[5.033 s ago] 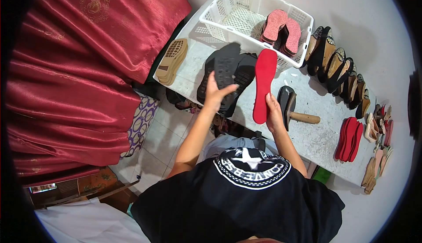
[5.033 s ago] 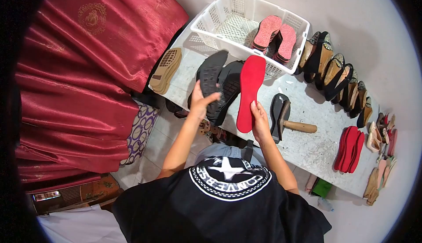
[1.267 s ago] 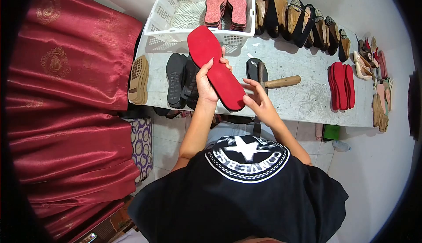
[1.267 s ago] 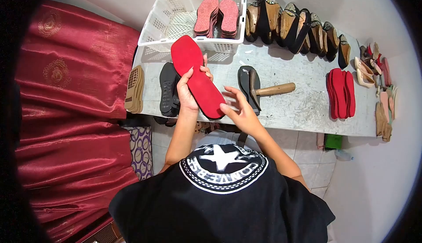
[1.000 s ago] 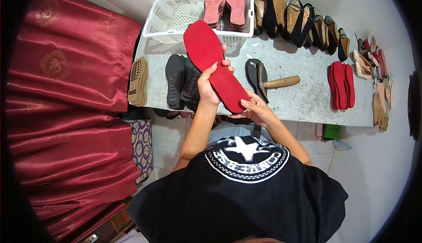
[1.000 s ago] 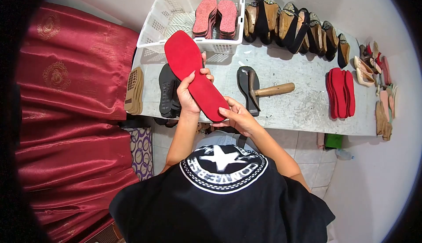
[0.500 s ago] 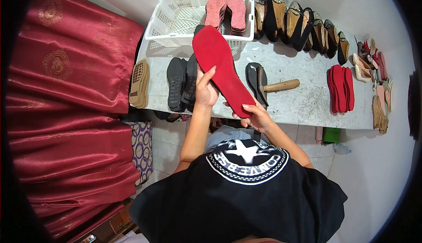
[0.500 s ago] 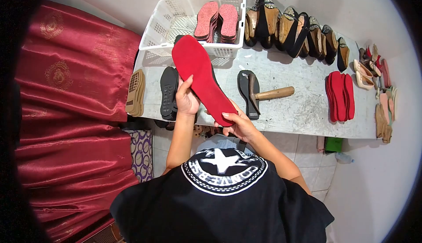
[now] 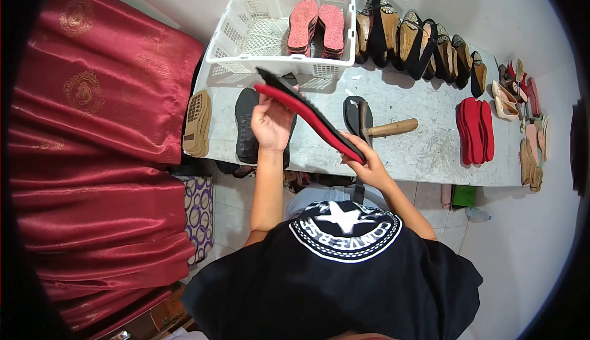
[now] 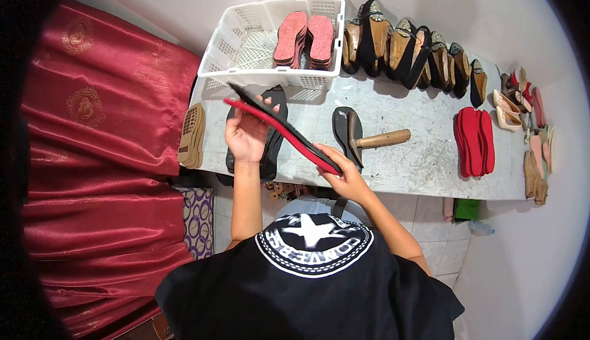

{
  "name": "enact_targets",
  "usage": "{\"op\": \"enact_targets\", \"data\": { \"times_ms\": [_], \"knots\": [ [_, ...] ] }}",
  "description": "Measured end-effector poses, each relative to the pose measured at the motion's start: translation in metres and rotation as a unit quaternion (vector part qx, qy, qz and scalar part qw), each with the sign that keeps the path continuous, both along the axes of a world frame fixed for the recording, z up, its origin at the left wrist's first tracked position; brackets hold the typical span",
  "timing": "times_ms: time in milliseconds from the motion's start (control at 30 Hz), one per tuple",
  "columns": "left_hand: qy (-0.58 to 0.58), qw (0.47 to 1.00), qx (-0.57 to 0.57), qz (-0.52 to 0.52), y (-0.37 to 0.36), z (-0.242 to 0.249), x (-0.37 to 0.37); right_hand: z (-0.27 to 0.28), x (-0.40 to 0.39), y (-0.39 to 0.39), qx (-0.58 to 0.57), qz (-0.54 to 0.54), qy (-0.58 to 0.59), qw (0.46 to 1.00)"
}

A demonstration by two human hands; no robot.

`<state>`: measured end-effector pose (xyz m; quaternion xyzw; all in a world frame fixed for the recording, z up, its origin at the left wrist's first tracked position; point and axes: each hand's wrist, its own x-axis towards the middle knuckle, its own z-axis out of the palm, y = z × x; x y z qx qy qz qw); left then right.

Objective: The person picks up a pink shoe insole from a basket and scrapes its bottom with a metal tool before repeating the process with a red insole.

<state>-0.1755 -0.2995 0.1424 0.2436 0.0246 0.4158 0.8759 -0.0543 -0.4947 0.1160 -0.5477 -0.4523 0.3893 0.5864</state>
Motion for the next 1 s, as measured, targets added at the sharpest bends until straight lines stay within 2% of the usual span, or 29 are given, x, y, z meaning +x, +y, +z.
{"op": "enact_targets", "data": {
  "times_ms": [67,100,333,433,533,567,667,700,800,833,933,967,1000],
  "knots": [
    [-0.025,1.000,-0.004,0.005,-0.003,0.002,0.004,0.011,0.007,0.001,0.065,-0.017,-0.208,0.976],
    [-0.044,0.999,-0.005,0.004,-0.006,0.007,0.005,0.020,0.004,0.000,0.042,-0.027,-0.169,0.984],
    [-0.172,0.985,0.004,-0.009,-0.006,0.015,0.019,0.029,0.005,0.001,0.053,-0.075,-0.390,0.916],
    [-0.200,0.979,-0.028,-0.012,-0.005,0.013,0.023,0.026,0.002,0.003,0.075,-0.107,-0.405,0.905],
    [-0.150,0.981,-0.121,0.039,-0.016,0.019,0.028,0.021,-0.004,0.005,0.092,-0.150,-0.416,0.892],
    [-0.153,0.983,-0.099,0.017,-0.019,0.013,0.029,0.021,-0.006,0.006,0.093,-0.165,-0.414,0.890],
    [-0.117,0.984,-0.131,0.014,-0.040,0.020,0.040,0.018,-0.010,0.008,0.093,-0.201,-0.420,0.880],
    [-0.092,0.989,-0.118,0.001,-0.045,0.022,0.042,0.018,-0.010,0.008,0.092,-0.213,-0.423,0.876],
    [-0.112,0.991,-0.033,-0.064,-0.059,0.019,0.049,0.022,-0.014,0.007,0.066,-0.216,-0.412,0.883],
    [-0.077,0.996,-0.008,-0.044,-0.063,0.020,0.052,0.023,-0.015,0.006,0.060,-0.214,-0.421,0.879],
    [-0.081,0.995,-0.027,-0.058,-0.057,0.005,0.057,0.018,-0.015,0.004,0.051,-0.192,-0.427,0.882],
    [-0.025,0.998,-0.035,-0.041,-0.059,0.003,0.060,0.016,-0.013,0.003,0.040,-0.177,-0.434,0.882],
    [-0.030,0.998,-0.031,-0.052,-0.057,0.000,0.061,0.017,-0.013,0.002,0.036,-0.164,-0.426,0.889]
  ]
}}
